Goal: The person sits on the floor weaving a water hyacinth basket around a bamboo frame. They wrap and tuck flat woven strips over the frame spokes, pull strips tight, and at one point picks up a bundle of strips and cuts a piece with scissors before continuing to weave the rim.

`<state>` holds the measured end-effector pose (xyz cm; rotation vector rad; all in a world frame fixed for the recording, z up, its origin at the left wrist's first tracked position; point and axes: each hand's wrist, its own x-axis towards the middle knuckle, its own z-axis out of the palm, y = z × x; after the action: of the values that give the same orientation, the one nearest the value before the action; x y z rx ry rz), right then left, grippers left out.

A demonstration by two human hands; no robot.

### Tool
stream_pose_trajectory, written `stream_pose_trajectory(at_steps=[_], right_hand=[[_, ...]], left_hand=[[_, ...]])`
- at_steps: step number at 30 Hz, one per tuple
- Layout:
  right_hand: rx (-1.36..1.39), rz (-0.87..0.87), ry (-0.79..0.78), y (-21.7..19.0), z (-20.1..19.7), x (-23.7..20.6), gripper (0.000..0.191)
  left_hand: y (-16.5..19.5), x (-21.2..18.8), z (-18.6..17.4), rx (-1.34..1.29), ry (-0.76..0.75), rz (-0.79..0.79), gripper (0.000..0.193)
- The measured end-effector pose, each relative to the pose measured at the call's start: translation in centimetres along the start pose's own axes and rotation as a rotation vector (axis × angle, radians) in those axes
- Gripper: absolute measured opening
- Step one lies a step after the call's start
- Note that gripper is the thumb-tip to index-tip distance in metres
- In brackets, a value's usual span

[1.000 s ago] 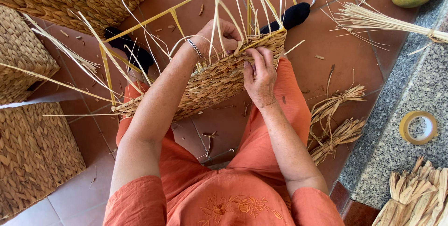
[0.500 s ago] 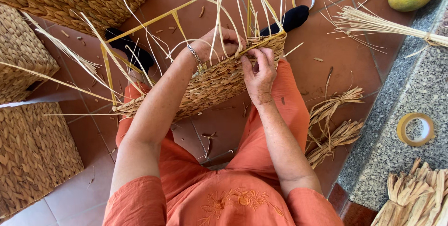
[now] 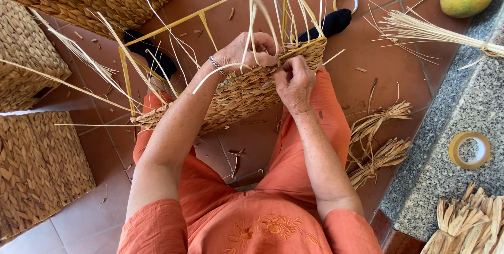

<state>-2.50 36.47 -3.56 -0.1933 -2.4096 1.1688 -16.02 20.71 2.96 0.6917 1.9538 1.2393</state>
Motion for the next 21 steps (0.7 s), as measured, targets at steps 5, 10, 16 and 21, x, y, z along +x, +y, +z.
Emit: stream_pose_trajectory(at_steps=[5, 10, 16, 21], right_hand=[[-0.114, -0.168, -0.021, 0.3, -0.1, -0.5, 0.011], [-0.13, -0.214, -0.044, -0.2, -0.8, -1.1, 0.013], [0.239, 0.17, -0.181, 2.3, -2.3, -1.3, 0.016], [0.342, 0.208, 0.091, 7.8, -1.4, 0.8, 0.023]], left_hand=[[-0.1, 0.1, 0.7, -0.075, 0.137, 0.029, 0.011], [-1.5, 0.6, 1.8, -0.258, 0.188, -0.097, 0.015], [-4.1, 0.6, 0.3, -0.686, 0.11, 0.055, 0.016], [-4.4, -1.8, -2.3, -0.557, 0.387, 0.158, 0.026]])
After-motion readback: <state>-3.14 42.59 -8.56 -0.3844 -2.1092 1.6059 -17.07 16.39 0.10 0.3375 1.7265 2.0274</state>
